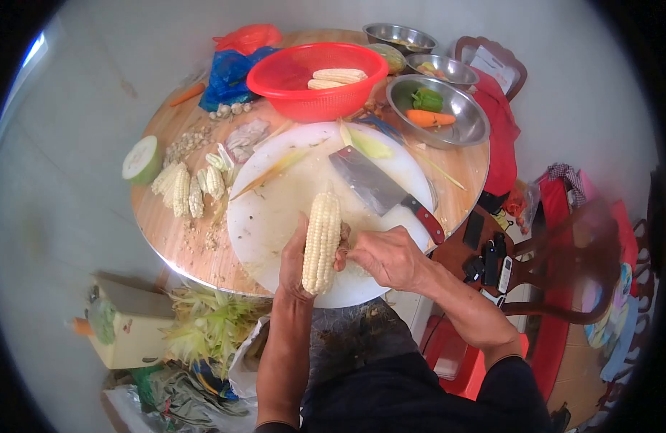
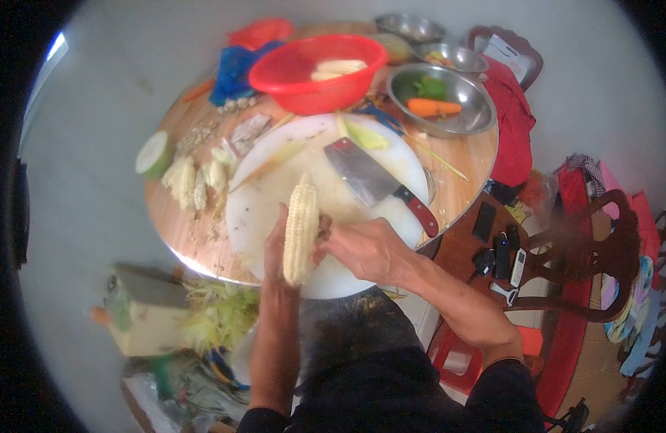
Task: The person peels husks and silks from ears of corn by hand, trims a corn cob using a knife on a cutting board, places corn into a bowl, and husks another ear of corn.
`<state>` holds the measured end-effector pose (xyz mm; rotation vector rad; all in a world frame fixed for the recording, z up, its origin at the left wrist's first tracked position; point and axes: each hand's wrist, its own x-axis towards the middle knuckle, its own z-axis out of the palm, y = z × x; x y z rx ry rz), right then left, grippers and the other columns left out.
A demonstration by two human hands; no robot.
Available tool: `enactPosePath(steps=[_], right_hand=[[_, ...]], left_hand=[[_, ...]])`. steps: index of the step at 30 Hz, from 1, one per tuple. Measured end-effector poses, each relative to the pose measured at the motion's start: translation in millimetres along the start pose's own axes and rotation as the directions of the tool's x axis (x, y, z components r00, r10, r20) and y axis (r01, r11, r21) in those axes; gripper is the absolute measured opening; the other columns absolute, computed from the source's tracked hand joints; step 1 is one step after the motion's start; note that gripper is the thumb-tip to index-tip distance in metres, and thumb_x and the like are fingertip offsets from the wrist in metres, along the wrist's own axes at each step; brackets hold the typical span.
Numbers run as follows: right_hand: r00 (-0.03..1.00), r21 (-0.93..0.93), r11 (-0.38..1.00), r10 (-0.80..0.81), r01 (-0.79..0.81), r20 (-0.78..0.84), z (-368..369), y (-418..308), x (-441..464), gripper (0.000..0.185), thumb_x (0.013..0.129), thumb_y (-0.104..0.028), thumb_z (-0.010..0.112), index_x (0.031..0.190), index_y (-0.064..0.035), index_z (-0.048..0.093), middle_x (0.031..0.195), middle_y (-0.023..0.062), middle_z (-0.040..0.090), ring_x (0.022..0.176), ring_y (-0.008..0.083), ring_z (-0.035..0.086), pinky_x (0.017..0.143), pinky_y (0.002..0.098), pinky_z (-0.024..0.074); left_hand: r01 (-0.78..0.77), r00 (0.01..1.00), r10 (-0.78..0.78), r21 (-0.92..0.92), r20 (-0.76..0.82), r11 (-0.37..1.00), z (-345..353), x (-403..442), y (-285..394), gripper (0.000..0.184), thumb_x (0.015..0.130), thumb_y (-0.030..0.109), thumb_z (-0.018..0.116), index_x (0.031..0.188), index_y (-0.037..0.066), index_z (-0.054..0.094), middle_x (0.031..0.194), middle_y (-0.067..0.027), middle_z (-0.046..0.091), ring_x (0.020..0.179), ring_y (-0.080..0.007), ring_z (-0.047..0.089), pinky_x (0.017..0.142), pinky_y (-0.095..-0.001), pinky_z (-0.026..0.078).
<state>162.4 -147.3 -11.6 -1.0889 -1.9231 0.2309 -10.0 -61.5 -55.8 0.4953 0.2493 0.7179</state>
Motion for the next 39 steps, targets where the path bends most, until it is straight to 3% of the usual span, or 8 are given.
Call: enactPosePath(steps=[7, 10, 16, 18, 24, 27, 29, 39], right_hand=[[0.909, 0.172, 0.931, 0.354, -0.321, -0.221, 1.6, 18.5, 18.7, 0.012, 0.097, -0.012, 0.065, 0.099, 0.0, 0.063, 0.077, 0.0184, 0.063, 0.067, 0.0285, 0.064, 0.067, 0.0372, 0.0503], [0.857, 0.121, 0.85, 0.498, -0.513, 0.134, -11.1, 9.5, 29.6, 0.023, 0.098, -0.023, 0.065, 0.102, 0.0, 0.065, 0.081, 0.0207, 0.069, 0.08, 0.0386, 0.07, 0.073, 0.0413, 0.0525], [0.999, -0.125, 0.992, 0.001, 0.005, 0.049, -12.3, 65.6, -11.7, 0.037, 0.101, -0.035, 0.062, 0.103, 0.0018, 0.066, 0.073, 0.0171, 0.067, 0.066, 0.028, 0.068, 0.063, 0.038, 0.0532], [0.609, 0.307, 0.581, 0.793, -0.754, -0.006, -31.8, 52.0, -8.0, 0.042, 0.104, -0.039, 0.057, 0.106, 0.0011, 0.069, 0.072, 0.0091, 0.066, 0.057, 0.0167, 0.062, 0.051, 0.0316, 0.0495], [0.472, 0.711, 0.426, 0.869, -0.56, -0.15, 16.5, 14.3, -1.7, 0.049, 0.106, -0.044, 0.052, 0.117, 0.0023, 0.065, 0.072, 0.0031, 0.061, 0.053, 0.0099, 0.054, 0.046, 0.0256, 0.0427], [0.609, 0.733, 0.333, 0.781, -0.593, 0.137, 71.1, -22.9, 23.0, 0.043, 0.106, -0.039, 0.054, 0.117, 0.0011, 0.062, 0.091, 0.01, 0.069, 0.061, 0.0166, 0.059, 0.053, 0.0312, 0.0468], [0.923, 0.449, 0.811, 0.371, -0.376, 0.103, 140.7, -18.4, 24.8, 0.038, 0.099, -0.027, 0.062, 0.124, 0.002, 0.058, 0.105, 0.0205, 0.069, 0.081, 0.0327, 0.067, 0.071, 0.0419, 0.0524], [0.893, 0.411, 0.804, 0.312, -0.43, 0.324, 144.5, -21.0, 77.1, 0.045, 0.097, -0.027, 0.068, 0.127, 0.0064, 0.059, 0.103, 0.022, 0.072, 0.083, 0.0323, 0.074, 0.078, 0.0439, 0.0574]], left_hand=[[-0.033, 0.996, 0.04, 0.099, -0.076, 0.995, 13.5, -2.0, -4.2, 0.062, 0.106, 0.056, 0.039, 0.127, 0.001, 0.056, 0.096, -0.013, 0.064, 0.071, -0.0215, 0.063, 0.055, -0.032, 0.053], [-0.047, 0.985, 0.085, 0.243, -0.151, 0.969, 8.5, -0.8, -5.7, 0.062, 0.106, 0.056, 0.04, 0.127, 0.001, 0.056, 0.099, -0.013, 0.064, 0.07, -0.0222, 0.062, 0.058, -0.0336, 0.053], [-0.217, 0.905, 0.291, 0.252, -0.31, 0.943, 1.4, -5.6, 18.3, 0.06, 0.109, 0.052, 0.033, 0.133, 0.0, 0.052, 0.102, -0.0155, 0.065, 0.087, -0.0229, 0.063, 0.071, -0.0351, 0.053], [-0.271, 0.895, 0.338, 0.246, -0.291, 0.931, -12.6, -10.6, 29.9, 0.061, 0.109, 0.053, 0.035, 0.134, 0.0, 0.052, 0.105, -0.0165, 0.065, 0.086, -0.0231, 0.062, 0.072, -0.0353, 0.054], [-0.462, 0.83, 0.524, 0.288, -0.194, 0.839, 12.7, -46.6, 86.3, 0.057, 0.11, 0.047, 0.033, 0.138, 0.0, 0.049, 0.109, -0.0177, 0.063, 0.085, -0.0207, 0.057, 0.07, -0.0325, 0.048], [-0.546, 0.736, 0.657, 0.433, -0.16, 0.717, 49.5, -67.4, 112.1, 0.054, 0.11, 0.039, 0.035, 0.142, -0.003, 0.046, 0.111, -0.0185, 0.062, 0.084, -0.0203, 0.057, 0.067, -0.0304, 0.047], [-0.564, 0.741, 0.665, 0.446, -0.099, 0.695, 58.9, -80.5, 129.3, 0.054, 0.11, 0.037, 0.035, 0.144, -0.004, 0.045, 0.112, -0.0189, 0.062, 0.085, -0.0206, 0.057, 0.066, -0.0297, 0.047], [-0.533, 0.648, 0.744, 0.601, -0.164, 0.596, 45.7, -100.2, 121.3, 0.049, 0.11, 0.029, 0.035, 0.142, -0.007, 0.044, 0.115, -0.0214, 0.061, 0.09, -0.0261, 0.06, 0.077, -0.0362, 0.052]])
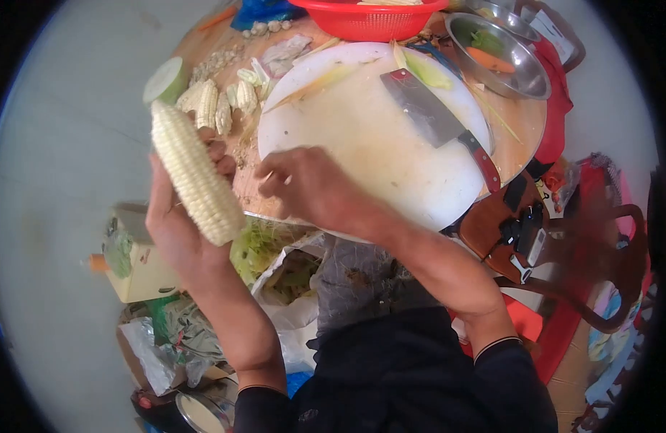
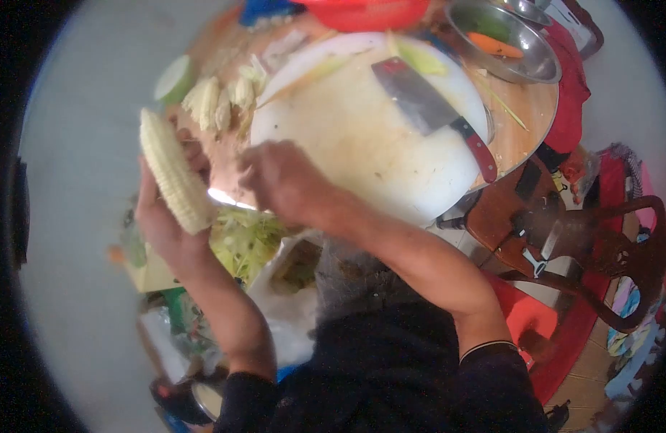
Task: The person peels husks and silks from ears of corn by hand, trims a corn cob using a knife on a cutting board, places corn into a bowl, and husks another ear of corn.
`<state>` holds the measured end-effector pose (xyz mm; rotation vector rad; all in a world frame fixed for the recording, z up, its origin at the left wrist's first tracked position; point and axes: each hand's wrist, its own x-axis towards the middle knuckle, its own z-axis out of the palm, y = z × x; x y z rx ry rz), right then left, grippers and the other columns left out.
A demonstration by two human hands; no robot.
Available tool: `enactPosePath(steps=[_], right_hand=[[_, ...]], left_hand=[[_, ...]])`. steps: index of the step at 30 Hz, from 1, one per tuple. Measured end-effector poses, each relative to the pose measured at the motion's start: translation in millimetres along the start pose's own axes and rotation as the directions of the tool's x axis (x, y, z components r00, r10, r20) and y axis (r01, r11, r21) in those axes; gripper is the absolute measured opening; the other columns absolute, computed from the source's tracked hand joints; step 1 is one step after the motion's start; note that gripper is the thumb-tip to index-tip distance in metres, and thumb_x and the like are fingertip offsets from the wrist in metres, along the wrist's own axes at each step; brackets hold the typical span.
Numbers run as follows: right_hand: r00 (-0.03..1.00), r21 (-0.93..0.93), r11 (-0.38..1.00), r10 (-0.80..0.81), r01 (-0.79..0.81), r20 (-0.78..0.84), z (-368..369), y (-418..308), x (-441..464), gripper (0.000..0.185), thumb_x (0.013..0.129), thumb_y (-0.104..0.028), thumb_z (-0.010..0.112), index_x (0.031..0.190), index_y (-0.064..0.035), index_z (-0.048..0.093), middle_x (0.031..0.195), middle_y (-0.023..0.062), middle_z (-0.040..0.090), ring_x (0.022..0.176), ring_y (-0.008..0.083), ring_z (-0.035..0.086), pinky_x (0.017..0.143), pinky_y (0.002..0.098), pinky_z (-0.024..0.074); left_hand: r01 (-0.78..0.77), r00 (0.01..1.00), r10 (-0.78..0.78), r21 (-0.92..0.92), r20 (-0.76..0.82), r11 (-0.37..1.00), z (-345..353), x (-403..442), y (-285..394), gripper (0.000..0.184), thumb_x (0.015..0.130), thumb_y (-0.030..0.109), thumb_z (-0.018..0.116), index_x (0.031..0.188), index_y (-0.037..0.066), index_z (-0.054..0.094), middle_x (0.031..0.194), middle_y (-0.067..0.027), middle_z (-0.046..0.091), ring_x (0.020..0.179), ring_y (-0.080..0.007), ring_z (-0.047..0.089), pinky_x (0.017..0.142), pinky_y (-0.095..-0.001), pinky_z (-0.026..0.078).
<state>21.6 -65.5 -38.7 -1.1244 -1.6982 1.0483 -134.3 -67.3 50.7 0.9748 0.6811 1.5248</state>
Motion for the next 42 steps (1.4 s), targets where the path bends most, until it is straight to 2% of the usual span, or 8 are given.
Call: enactPosePath(steps=[1, 3, 7, 11, 16, 25, 30, 42], right_hand=[[1.0, -0.006, 1.0, 0.008, -0.008, 0.007, -13.1, -14.9, -6.4, 0.045, 0.097, -0.027, 0.068, 0.127, 0.0064, 0.059, 0.103, 0.022, 0.072, 0.083, 0.0323, 0.074, 0.078, 0.0439, 0.0574], [0.979, 0.452, 0.877, 0.2, -0.161, -0.04, -33.3, -38.3, -17.5, 0.044, 0.1, -0.037, 0.064, 0.117, 0.0038, 0.063, 0.102, 0.0209, 0.072, 0.096, 0.0323, 0.071, 0.085, 0.0424, 0.0561], [0.996, 0.395, 0.918, -0.003, 0.038, -0.087, -41.4, -22.9, -37.5, 0.068, 0.095, -0.044, 0.071, 0.134, 0.0069, 0.052, 0.114, 0.0213, 0.069, 0.106, 0.024, 0.068, 0.09, 0.0374, 0.0536], [0.984, 0.076, 0.988, 0.141, -0.133, -0.113, -60.5, -23.2, -50.6, 0.068, 0.086, -0.033, 0.08, 0.134, 0.0052, 0.052, 0.114, 0.0146, 0.068, 0.103, 0.0221, 0.066, 0.09, 0.0358, 0.0527], [0.953, 0.237, 0.931, 0.298, -0.276, -0.061, -88.5, -16.2, -74.7, 0.055, 0.089, -0.026, 0.074, 0.128, 0.006, 0.052, 0.099, 0.0105, 0.065, 0.085, 0.0169, 0.063, 0.075, 0.0316, 0.0525], [0.96, 0.562, 0.798, 0.278, -0.216, -0.025, -107.7, -6.7, -89.1, 0.037, 0.094, -0.019, 0.065, 0.12, 0.0046, 0.053, 0.089, 0.0086, 0.062, 0.07, 0.0135, 0.059, 0.061, 0.0294, 0.0478], [0.971, 0.432, 0.873, 0.235, -0.228, 0.038, -104.8, -1.1, -88.9, 0.031, 0.095, -0.02, 0.064, 0.112, 0.0057, 0.062, 0.083, 0.0084, 0.065, 0.068, 0.0134, 0.059, 0.062, 0.029, 0.0484], [0.969, 0.569, 0.794, 0.247, -0.215, 0.022, -92.7, 3.6, -101.5, 0.053, 0.106, -0.045, 0.048, 0.11, 0.0066, 0.063, 0.078, 0.0115, 0.066, 0.061, 0.0158, 0.061, 0.057, 0.0288, 0.0486]], left_hand=[[-0.024, 0.999, 0.03, 0.123, -0.043, 0.992, -0.2, -2.4, -6.8, 0.046, 0.11, 0.027, 0.036, 0.139, -0.007, 0.046, 0.117, -0.0228, 0.062, 0.096, -0.0286, 0.063, 0.085, -0.0405, 0.054], [0.108, 0.99, -0.092, -0.153, 0.104, 0.982, -12.0, 0.0, -28.2, 0.045, 0.109, 0.029, 0.041, 0.138, -0.004, 0.048, 0.118, -0.0204, 0.063, 0.1, -0.0297, 0.065, 0.089, -0.0429, 0.054], [0.159, 0.984, -0.145, -0.145, 0.103, 0.976, 16.0, -11.0, -70.1, 0.044, 0.107, 0.026, 0.049, 0.138, -0.004, 0.05, 0.122, -0.0163, 0.064, 0.107, -0.0251, 0.065, 0.093, -0.0375, 0.054], [0.049, 0.976, -0.08, 0.155, 0.202, 0.987, 26.3, -11.3, -98.4, 0.031, 0.102, 0.009, 0.061, 0.129, -0.007, 0.06, 0.117, -0.0133, 0.07, 0.105, -0.0157, 0.065, 0.093, -0.0301, 0.051], [-0.024, 0.963, -0.164, 0.678, 0.212, 0.735, 27.5, -2.0, -93.9, 0.021, 0.103, 0.009, 0.055, 0.102, -0.007, 0.068, 0.076, -0.006, 0.067, 0.068, -0.0107, 0.062, 0.061, -0.0269, 0.051], [-0.059, 0.966, -0.091, 0.548, 0.242, 0.834, 5.7, 14.9, -95.9, 0.027, 0.108, 0.018, 0.048, 0.091, 0.001, 0.06, 0.071, 0.0002, 0.054, 0.062, -0.0061, 0.046, 0.054, -0.0243, 0.037], [-0.233, 0.852, -0.195, 0.684, 0.487, 0.691, 26.3, 14.0, -90.9, 0.033, 0.105, 0.029, 0.053, 0.101, -0.003, 0.056, 0.078, -0.0273, 0.061, 0.074, -0.0428, 0.062, 0.069, -0.0468, 0.048], [-0.43, 0.841, -0.117, 0.785, 0.527, 0.445, 31.6, 13.1, -97.1, 0.031, 0.103, 0.024, 0.047, 0.092, 0.0, 0.064, 0.076, -0.0279, 0.059, 0.071, -0.0466, 0.06, 0.067, -0.0499, 0.048]])
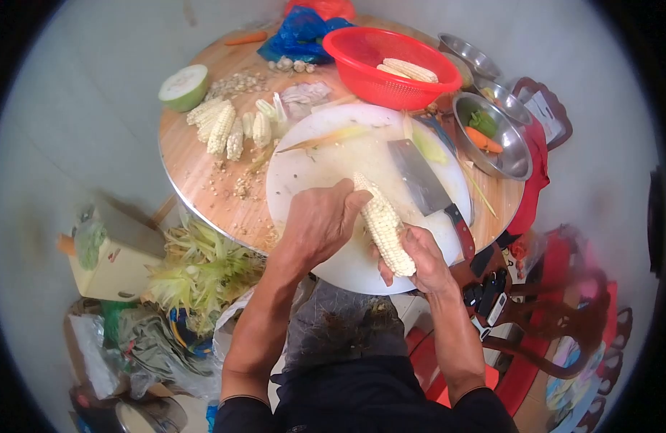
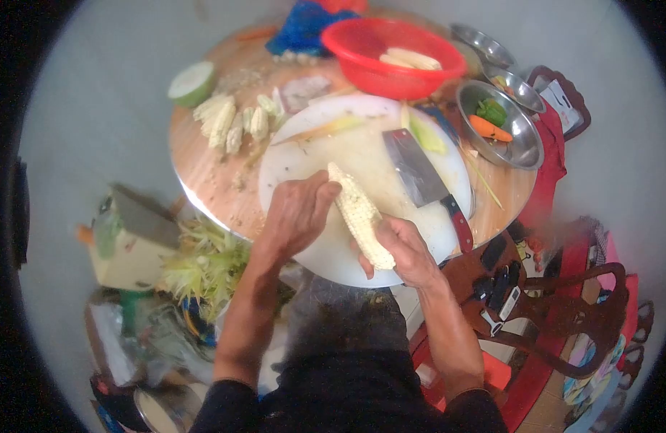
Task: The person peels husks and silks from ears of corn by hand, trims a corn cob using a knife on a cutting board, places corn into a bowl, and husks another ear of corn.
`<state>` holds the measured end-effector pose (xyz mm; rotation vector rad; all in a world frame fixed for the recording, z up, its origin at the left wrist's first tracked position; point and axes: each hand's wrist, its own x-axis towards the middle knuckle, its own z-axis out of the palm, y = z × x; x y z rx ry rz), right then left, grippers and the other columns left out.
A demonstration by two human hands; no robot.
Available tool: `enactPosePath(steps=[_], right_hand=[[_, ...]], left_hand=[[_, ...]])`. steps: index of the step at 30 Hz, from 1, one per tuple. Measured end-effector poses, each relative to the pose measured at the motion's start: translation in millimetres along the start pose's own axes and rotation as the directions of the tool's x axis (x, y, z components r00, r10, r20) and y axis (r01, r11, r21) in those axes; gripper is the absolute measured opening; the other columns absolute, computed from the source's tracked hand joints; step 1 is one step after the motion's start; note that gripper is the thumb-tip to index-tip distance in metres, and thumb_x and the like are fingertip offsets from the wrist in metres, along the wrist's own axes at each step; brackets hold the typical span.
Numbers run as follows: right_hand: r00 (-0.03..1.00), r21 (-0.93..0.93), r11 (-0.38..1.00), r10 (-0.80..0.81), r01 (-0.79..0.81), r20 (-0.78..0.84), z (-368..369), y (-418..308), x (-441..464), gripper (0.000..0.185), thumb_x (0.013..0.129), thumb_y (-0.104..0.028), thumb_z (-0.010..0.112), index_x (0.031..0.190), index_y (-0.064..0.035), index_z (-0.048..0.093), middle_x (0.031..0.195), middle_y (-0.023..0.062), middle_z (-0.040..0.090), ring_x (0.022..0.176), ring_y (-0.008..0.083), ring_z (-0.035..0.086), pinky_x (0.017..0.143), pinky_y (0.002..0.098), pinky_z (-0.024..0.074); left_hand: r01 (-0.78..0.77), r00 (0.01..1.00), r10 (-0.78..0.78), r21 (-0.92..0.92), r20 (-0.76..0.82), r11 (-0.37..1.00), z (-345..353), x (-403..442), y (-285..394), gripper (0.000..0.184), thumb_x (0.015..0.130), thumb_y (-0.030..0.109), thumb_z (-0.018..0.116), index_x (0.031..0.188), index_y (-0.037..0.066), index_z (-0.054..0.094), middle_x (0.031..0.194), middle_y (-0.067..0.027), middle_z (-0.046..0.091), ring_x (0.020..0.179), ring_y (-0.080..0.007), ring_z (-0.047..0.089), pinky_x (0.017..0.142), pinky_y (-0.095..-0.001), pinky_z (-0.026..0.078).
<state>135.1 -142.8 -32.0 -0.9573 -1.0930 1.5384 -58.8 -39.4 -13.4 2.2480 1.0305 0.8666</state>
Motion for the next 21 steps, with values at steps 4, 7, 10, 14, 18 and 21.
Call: enactPosePath(steps=[4, 7, 10, 14, 18, 21], right_hand=[[0.999, 0.067, 0.997, -0.037, 0.038, -0.003, -7.8, 6.4, -1.8, 0.065, 0.105, -0.053, 0.046, 0.131, 0.0065, 0.052, 0.09, 0.0205, 0.069, 0.055, 0.0218, 0.065, 0.049, 0.031, 0.0517], [0.997, 0.072, 0.996, -0.038, 0.043, -0.063, -5.6, -2.1, -4.1, 0.064, 0.107, -0.052, 0.038, 0.137, 0.0031, 0.048, 0.09, 0.023, 0.069, 0.051, 0.0232, 0.064, 0.047, 0.0307, 0.0518], [0.998, 0.169, 0.984, -0.06, 0.065, -0.034, -9.6, -6.8, -8.0, 0.051, 0.109, -0.041, 0.036, 0.134, 0.0013, 0.05, 0.092, 0.0215, 0.069, 0.055, 0.0221, 0.064, 0.05, 0.0302, 0.0506], [0.996, 0.279, 0.957, -0.055, 0.073, -0.072, -16.3, -7.7, -11.7, 0.054, 0.109, -0.041, 0.034, 0.137, 0.0021, 0.05, 0.093, 0.0232, 0.069, 0.053, 0.0241, 0.065, 0.047, 0.0309, 0.0517], [0.996, 0.196, 0.98, -0.022, 0.039, -0.089, -18.9, -0.7, -8.1, 0.062, 0.108, -0.049, 0.029, 0.141, 0.0003, 0.046, 0.09, 0.027, 0.069, 0.049, 0.0255, 0.066, 0.042, 0.0307, 0.0537], [0.993, 0.038, 0.997, -0.064, 0.068, -0.095, -17.8, -0.5, -8.1, 0.063, 0.108, -0.049, 0.029, 0.141, 0.0021, 0.046, 0.091, 0.0271, 0.069, 0.048, 0.0257, 0.065, 0.04, 0.0316, 0.0528]], left_hand=[[-0.074, 0.991, 0.06, -0.119, -0.115, 0.99, 10.0, 2.4, 3.6, 0.038, 0.105, 0.031, 0.052, 0.085, 0.001, 0.059, 0.064, -0.0243, 0.057, 0.063, -0.0451, 0.058, 0.058, -0.0488, 0.045], [-0.004, 0.999, -0.012, -0.368, -0.041, 0.93, 10.1, -1.0, 9.0, 0.038, 0.107, 0.03, 0.051, 0.086, -0.001, 0.059, 0.063, -0.0189, 0.053, 0.058, -0.0346, 0.051, 0.057, -0.0419, 0.043], [0.032, 0.979, 0.094, -0.594, 0.179, 0.804, 3.8, -11.0, 4.7, 0.038, 0.108, 0.028, 0.05, 0.086, -0.002, 0.059, 0.064, -0.0104, 0.05, 0.06, -0.0217, 0.044, 0.058, -0.0359, 0.041], [0.221, 0.934, 0.044, -0.671, 0.354, 0.708, 8.7, -9.3, -1.0, 0.037, 0.108, 0.028, 0.051, 0.088, -0.002, 0.061, 0.066, -0.0052, 0.051, 0.063, -0.0153, 0.046, 0.06, -0.0336, 0.043], [0.111, 0.974, 0.02, -0.556, 0.225, 0.824, 21.9, -6.3, 8.0, 0.034, 0.107, 0.025, 0.053, 0.089, -0.002, 0.061, 0.067, -0.0055, 0.056, 0.065, -0.015, 0.05, 0.064, -0.032, 0.046], [0.094, 0.951, 0.066, -0.484, 0.303, 0.87, 13.1, 0.2, 34.5, 0.03, 0.106, 0.023, 0.053, 0.092, -0.003, 0.062, 0.071, -0.0066, 0.06, 0.068, -0.015, 0.054, 0.067, -0.0322, 0.048]])
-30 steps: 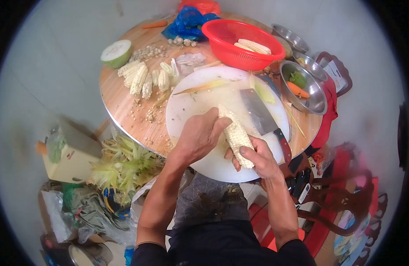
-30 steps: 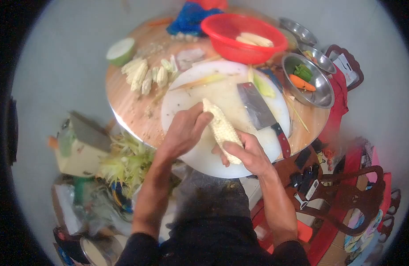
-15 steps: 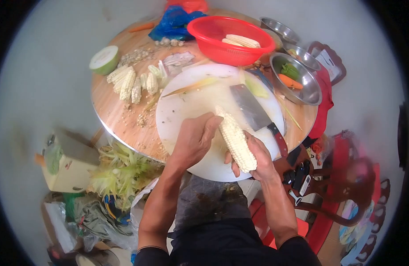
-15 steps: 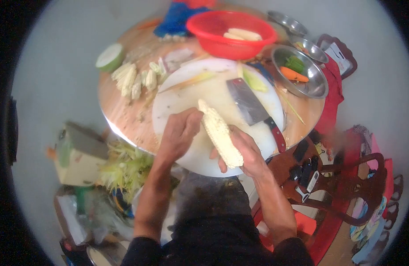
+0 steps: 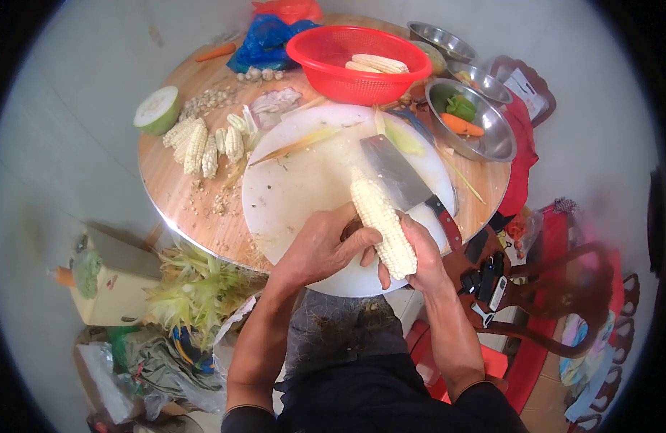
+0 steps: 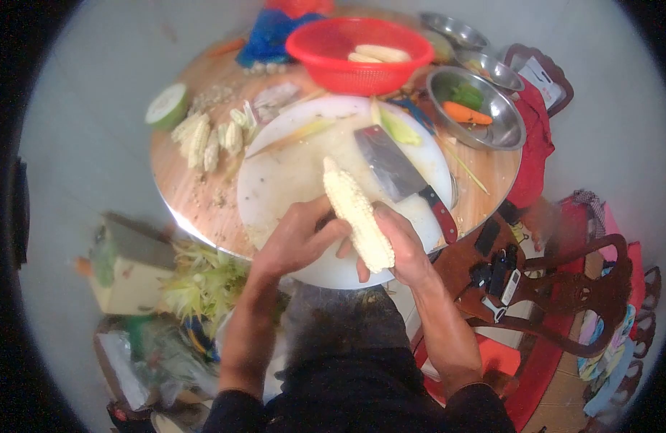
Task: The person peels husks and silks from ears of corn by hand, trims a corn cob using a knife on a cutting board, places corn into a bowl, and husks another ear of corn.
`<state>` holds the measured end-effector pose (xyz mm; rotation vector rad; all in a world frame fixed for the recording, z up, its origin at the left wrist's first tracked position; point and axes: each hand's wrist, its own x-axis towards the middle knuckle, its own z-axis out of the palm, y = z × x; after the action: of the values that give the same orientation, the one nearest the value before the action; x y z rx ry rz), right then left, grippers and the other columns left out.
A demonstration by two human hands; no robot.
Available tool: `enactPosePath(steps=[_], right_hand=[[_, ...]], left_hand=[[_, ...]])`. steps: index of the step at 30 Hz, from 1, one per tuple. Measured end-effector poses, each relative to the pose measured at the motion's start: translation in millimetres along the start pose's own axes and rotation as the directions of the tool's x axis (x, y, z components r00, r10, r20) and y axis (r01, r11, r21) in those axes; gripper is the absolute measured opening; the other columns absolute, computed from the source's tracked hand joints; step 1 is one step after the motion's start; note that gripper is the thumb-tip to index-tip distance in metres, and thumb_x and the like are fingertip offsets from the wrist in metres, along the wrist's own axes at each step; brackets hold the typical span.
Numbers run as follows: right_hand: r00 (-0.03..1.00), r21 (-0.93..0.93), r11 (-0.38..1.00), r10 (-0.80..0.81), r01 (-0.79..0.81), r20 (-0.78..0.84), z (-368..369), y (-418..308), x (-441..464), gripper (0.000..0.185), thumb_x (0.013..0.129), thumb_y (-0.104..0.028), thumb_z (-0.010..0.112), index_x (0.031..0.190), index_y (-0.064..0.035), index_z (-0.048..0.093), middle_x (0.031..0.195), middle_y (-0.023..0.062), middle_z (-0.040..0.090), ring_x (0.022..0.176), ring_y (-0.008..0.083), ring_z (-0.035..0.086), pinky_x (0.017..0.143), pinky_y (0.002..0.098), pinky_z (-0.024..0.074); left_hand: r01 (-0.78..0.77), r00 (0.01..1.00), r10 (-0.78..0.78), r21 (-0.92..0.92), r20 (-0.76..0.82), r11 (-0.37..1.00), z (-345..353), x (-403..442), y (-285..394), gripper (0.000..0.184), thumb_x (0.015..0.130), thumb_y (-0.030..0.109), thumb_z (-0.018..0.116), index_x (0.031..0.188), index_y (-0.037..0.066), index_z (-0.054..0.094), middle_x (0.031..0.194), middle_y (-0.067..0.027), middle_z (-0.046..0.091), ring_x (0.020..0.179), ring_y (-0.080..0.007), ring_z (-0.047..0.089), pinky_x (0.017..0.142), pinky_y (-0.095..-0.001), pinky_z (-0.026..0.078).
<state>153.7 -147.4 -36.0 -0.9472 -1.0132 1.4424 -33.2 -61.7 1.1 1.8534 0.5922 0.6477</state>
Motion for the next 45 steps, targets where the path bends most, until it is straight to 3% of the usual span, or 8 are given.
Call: enactPosePath(steps=[7, 10, 15, 22, 28, 34, 39, 45], right_hand=[[0.997, 0.009, 0.997, -0.077, 0.078, -0.015, -0.4, -3.7, -12.6, 0.07, 0.108, -0.053, 0.029, 0.139, 0.0071, 0.045, 0.087, 0.0201, 0.067, 0.049, 0.023, 0.065, 0.037, 0.0319, 0.0512], [0.994, 0.214, 0.976, 0.057, -0.036, -0.092, -11.6, 1.3, -11.3, 0.071, 0.108, -0.054, 0.028, 0.139, 0.007, 0.047, 0.086, 0.0167, 0.064, 0.051, 0.0206, 0.064, 0.039, 0.0313, 0.0516], [0.995, 0.342, 0.936, 0.097, -0.087, -0.013, -13.8, 5.9, -11.6, 0.07, 0.108, -0.054, 0.027, 0.135, 0.0064, 0.051, 0.081, 0.0169, 0.063, 0.053, 0.0188, 0.063, 0.043, 0.0321, 0.0536], [0.994, 0.311, 0.947, 0.098, -0.082, -0.038, -9.1, 4.4, -13.0, 0.07, 0.108, -0.052, 0.026, 0.133, 0.008, 0.052, 0.075, 0.0163, 0.062, 0.048, 0.0191, 0.059, 0.041, 0.033, 0.0522], [0.986, 0.309, 0.937, 0.158, -0.165, 0.047, -13.6, 5.6, -16.7, 0.071, 0.108, -0.054, 0.026, 0.129, 0.0077, 0.055, 0.076, 0.0161, 0.063, 0.046, 0.0185, 0.057, 0.04, 0.0314, 0.0501], [0.994, 0.203, 0.973, 0.099, -0.106, 0.045, -7.5, 3.9, -15.5, 0.05, 0.11, -0.041, 0.036, 0.117, 0.0033, 0.058, 0.081, 0.0148, 0.066, 0.056, 0.0177, 0.06, 0.048, 0.0311, 0.0504], [0.996, 0.1, 0.991, 0.089, -0.087, -0.016, -5.6, 2.6, -19.1, 0.05, 0.11, -0.041, 0.038, 0.111, 0.0032, 0.06, 0.08, 0.0137, 0.066, 0.055, 0.0174, 0.059, 0.049, 0.0321, 0.0505], [0.994, 0.338, 0.935, 0.104, -0.107, 0.027, -7.3, 2.0, -17.1, 0.051, 0.11, -0.043, 0.038, 0.111, 0.0025, 0.06, 0.082, 0.0153, 0.067, 0.057, 0.019, 0.061, 0.048, 0.0345, 0.0513]], left_hand=[[-0.169, 0.982, 0.178, -0.118, 0.063, 0.978, 4.0, -0.1, -23.6, 0.025, 0.105, 0.022, 0.055, 0.097, -0.001, 0.063, 0.076, -0.008, 0.062, 0.07, -0.0149, 0.055, 0.067, -0.033, 0.049], [-0.244, 0.922, 0.289, -0.194, 0.259, 0.95, 1.1, -5.0, -22.4, 0.027, 0.106, 0.024, 0.054, 0.095, 0.0, 0.062, 0.073, -0.0069, 0.058, 0.068, -0.0147, 0.052, 0.066, -0.0324, 0.048], [0.056, 0.996, -0.067, -0.185, -0.056, 0.981, -0.7, -3.3, -33.1, 0.031, 0.107, 0.025, 0.053, 0.091, -0.001, 0.059, 0.068, -0.0046, 0.05, 0.066, -0.0144, 0.049, 0.063, -0.0311, 0.045], [-0.183, 0.982, 0.176, -0.119, -0.069, 0.976, 10.3, 8.2, -27.5, 0.023, 0.106, 0.022, 0.052, 0.091, 0.004, 0.058, 0.075, 0.0041, 0.049, 0.066, -0.0084, 0.046, 0.062, -0.0253, 0.04], [-0.049, 0.976, -0.04, -0.396, -0.214, 0.917, 0.0, 6.9, -45.6, 0.028, 0.107, 0.022, 0.052, 0.088, 0.001, 0.055, 0.07, -0.0003, 0.048, 0.067, -0.0102, 0.045, 0.061, -0.0293, 0.041], [-0.015, 0.957, -0.015, -0.101, -0.288, 0.995, 4.1, 15.1, -37.1, 0.03, 0.108, 0.023, 0.049, 0.087, 0.004, 0.056, 0.071, 0.0035, 0.047, 0.066, -0.0059, 0.042, 0.058, -0.0238, 0.034], [0.009, 0.959, -0.088, -0.283, -0.269, 0.959, 4.2, 9.8, -29.0, 0.029, 0.109, 0.02, 0.049, 0.084, 0.005, 0.054, 0.07, 0.0065, 0.041, 0.062, -0.0032, 0.036, 0.054, -0.0225, 0.029], [-0.08, 0.984, 0.034, -0.263, -0.175, 0.961, 9.2, -8.0, -35.4, 0.034, 0.11, 0.021, 0.047, 0.079, 0.007, 0.047, 0.069, 0.0048, 0.04, 0.06, -0.0049, 0.033, 0.053, -0.0239, 0.025]])
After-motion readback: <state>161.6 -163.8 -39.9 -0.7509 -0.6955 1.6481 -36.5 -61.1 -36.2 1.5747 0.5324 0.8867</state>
